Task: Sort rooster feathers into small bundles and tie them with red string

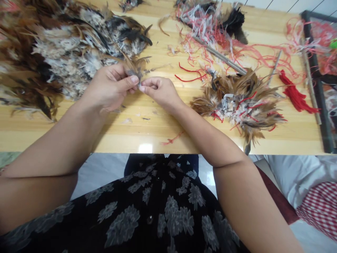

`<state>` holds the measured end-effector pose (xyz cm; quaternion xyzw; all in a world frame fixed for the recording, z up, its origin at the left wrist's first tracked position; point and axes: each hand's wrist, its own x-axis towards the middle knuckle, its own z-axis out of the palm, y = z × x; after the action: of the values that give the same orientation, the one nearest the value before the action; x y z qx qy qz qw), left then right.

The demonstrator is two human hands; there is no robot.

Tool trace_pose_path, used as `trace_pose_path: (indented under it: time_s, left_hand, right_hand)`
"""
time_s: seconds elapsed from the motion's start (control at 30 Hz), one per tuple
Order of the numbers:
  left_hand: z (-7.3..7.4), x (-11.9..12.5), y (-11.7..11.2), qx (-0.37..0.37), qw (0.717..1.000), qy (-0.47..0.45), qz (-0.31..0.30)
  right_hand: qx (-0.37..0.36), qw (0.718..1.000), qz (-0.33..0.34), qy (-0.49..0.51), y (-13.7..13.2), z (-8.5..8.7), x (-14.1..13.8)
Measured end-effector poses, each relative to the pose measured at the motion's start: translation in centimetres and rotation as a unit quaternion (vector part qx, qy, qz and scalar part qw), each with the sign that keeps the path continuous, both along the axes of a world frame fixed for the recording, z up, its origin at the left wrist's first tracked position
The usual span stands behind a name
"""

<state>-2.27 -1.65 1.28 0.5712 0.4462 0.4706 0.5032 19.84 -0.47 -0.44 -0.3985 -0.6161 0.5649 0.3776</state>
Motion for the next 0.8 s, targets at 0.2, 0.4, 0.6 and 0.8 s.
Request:
trace_pose_path:
  time_s: [0.2,0.4,0.6,0.8]
  left_hand:
    - [-1.2,-0.1,0.6,0.011,0.999,0.006,-0.031]
    - [-0.9,0.4,0.2,0.018,0.999,-0.029,-0.032]
    - [-1.0,0.3,-0.2,0.03,0.999,0.008,-0.043]
    - [-1.2,1.2,-0.3,0.074,0.996,0.045,-0.037]
  right_hand:
    - [0.01,0.999,0.042,0.01,0.4,-0.4,0.1]
    - [-0.019,0.999,0.014,0.043,-0.1,0.6,0.0]
    - [-0.06,0.994,-0.045,0.079,0.0,1.7,0.6]
    - [-0.098,0.991,-0.033,0.087,-0.4,3.0,0.6]
